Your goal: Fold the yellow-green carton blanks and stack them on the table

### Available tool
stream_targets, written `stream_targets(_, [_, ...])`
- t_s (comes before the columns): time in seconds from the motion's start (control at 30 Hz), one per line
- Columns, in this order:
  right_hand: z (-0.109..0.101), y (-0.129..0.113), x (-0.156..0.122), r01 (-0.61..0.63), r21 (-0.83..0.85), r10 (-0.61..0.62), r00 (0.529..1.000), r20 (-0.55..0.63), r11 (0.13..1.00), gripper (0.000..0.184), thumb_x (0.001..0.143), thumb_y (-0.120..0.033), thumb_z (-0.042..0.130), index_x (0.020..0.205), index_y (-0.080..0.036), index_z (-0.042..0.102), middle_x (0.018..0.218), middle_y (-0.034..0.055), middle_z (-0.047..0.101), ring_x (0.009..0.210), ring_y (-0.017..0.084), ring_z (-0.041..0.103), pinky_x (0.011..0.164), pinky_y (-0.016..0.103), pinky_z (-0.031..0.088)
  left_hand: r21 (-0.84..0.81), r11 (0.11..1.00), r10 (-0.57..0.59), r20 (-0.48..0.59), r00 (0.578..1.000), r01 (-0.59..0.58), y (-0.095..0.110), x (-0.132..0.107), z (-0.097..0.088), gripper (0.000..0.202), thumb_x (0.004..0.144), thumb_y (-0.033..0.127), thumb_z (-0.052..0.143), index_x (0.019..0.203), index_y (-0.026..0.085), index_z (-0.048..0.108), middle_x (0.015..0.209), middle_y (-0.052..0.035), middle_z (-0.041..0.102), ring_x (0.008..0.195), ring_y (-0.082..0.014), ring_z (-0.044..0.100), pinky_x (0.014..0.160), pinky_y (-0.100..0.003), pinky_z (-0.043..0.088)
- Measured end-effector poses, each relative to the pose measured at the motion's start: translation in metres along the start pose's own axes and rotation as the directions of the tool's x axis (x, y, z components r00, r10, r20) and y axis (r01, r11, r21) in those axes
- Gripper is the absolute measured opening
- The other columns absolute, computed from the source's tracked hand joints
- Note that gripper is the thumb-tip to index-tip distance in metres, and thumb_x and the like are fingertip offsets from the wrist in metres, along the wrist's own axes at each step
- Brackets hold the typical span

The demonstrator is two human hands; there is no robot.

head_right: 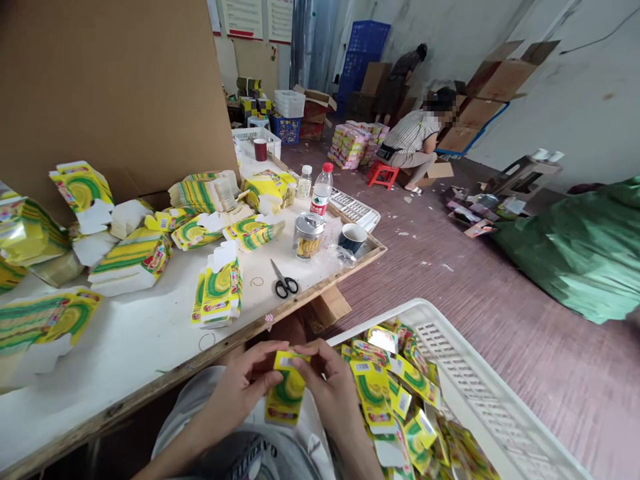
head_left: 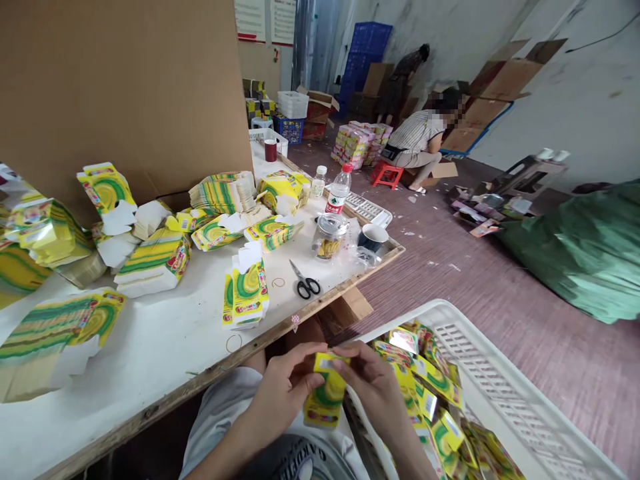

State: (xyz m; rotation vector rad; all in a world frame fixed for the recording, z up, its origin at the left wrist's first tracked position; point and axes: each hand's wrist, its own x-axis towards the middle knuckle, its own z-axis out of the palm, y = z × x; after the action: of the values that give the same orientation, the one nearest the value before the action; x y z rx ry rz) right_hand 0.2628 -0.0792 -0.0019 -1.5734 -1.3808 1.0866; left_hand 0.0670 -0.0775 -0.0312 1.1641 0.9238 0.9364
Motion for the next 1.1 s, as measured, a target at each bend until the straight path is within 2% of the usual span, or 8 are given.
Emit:
stream_targets(0.1, [-0.045,0.004,-0.001,0.064,-0.475,-0.148,0.979,-0.142,0.878,0.032,0.083,-0.054,0.062,0.086,-0.025,0.075,0.083,0.008,0.07,0.08,0.029,0.062,0.075,0.044,0.048,0.526,0.826,0.326,-0.156,0.932,-0.201,0.006,0.003,-0.025,0.041,0.094,0.025,0.058,0.135,0.026,0.057,0.145,-0.0102,0.058,0.137,-0.0264,0.05,0.116,-0.048,0.038])
stream_targets(0.23, [-0.058,0.008,0.01,0.048,-0.601,-0.205,0.959,-0.196,0.798,0.037,0.077,-0.056,0.065,0.094,-0.026,0.076,0.096,0.0112,0.071,0.084,0.032,0.062,0.08,0.05,0.048,0.871,0.49,0.463,-0.284,0.839,0.025,-0.001,0.009,-0.059,0.064,0.094,0.032,0.057,0.15,0.013,0.033,0.156,-0.0229,0.04,0.149,-0.0371,0.028,0.118,-0.071,0.016])
stream_targets(0.5, [0.11,-0.022,0.073,0.137,-0.026,-0.138,0.99,-0.042,0.99,0.031,0.08,-0.038,0.067,0.102,-0.019,0.074,0.095,0.0088,0.073,0.068,0.019,0.057,0.073,0.035,0.049,0.841,0.536,0.414,-0.177,0.893,-0.082,-0.007,0.005,-0.063,0.06,0.097,0.026,0.05,0.152,0.026,0.025,0.15,-0.0135,0.052,0.141,-0.0304,0.045,0.118,-0.072,0.019])
stream_targets(0.73, [0.112,-0.036,0.07,0.096,0.227,-0.102,0.995,0.016,0.969,0.03,0.085,-0.047,0.062,0.088,-0.018,0.066,0.075,0.0051,0.07,0.067,0.019,0.06,0.064,0.031,0.051,0.235,0.953,0.298,-0.617,0.728,-0.191,0.007,-0.005,-0.069,0.055,0.09,0.04,0.063,0.142,0.031,0.049,0.155,-0.0079,0.047,0.145,-0.0301,0.039,0.121,-0.051,0.029])
stream_targets(0.8, [0.103,-0.036,0.055,-0.024,0.408,-0.028,0.992,0.12,0.913,0.033,0.078,-0.049,0.073,0.091,-0.019,0.067,0.075,0.0043,0.072,0.07,0.018,0.065,0.066,0.029,0.052,-0.157,0.956,0.112,-0.585,0.803,-0.248,0.014,-0.003,-0.067,0.05,0.087,0.047,0.067,0.133,0.031,0.06,0.146,-0.0079,0.059,0.138,-0.0303,0.049,0.116,-0.046,0.039])
stream_targets(0.9, [0.096,-0.03,0.035,-0.244,0.626,0.094,0.96,0.263,0.74,0.036,0.067,-0.041,0.087,0.09,-0.02,0.069,0.076,0.0019,0.074,0.071,0.015,0.067,0.071,0.026,0.052,-0.588,0.798,-0.053,-0.285,0.957,-0.131,0.022,0.001,-0.059,0.044,0.078,0.053,0.074,0.115,0.029,0.074,0.125,-0.0081,0.073,0.125,-0.0312,0.061,0.107,-0.042,0.049])
stream_targets(1.0, [0.093,-0.021,0.021,-0.313,0.685,0.143,0.945,0.295,0.658,0.028,0.069,-0.036,0.087,0.087,-0.021,0.071,0.078,0.0006,0.075,0.071,0.012,0.067,0.072,0.022,0.051,-0.701,0.711,-0.006,-0.095,0.995,-0.062,0.026,0.002,-0.049,0.044,0.075,0.051,0.077,0.113,0.029,0.076,0.122,-0.0081,0.075,0.122,-0.0299,0.063,0.107,-0.04,0.048])
stream_targets(1.1, [0.09,-0.016,0.016,-0.297,0.694,0.143,0.952,0.272,0.656,0.024,0.072,-0.035,0.086,0.086,-0.021,0.072,0.08,0.0003,0.075,0.073,0.012,0.067,0.071,0.02,0.051,-0.685,0.723,0.014,-0.106,0.994,-0.083,0.025,0.002,-0.041,0.045,0.071,0.048,0.082,0.11,0.026,0.078,0.115,-0.0097,0.077,0.115,-0.0294,0.067,0.104,-0.039,0.05])
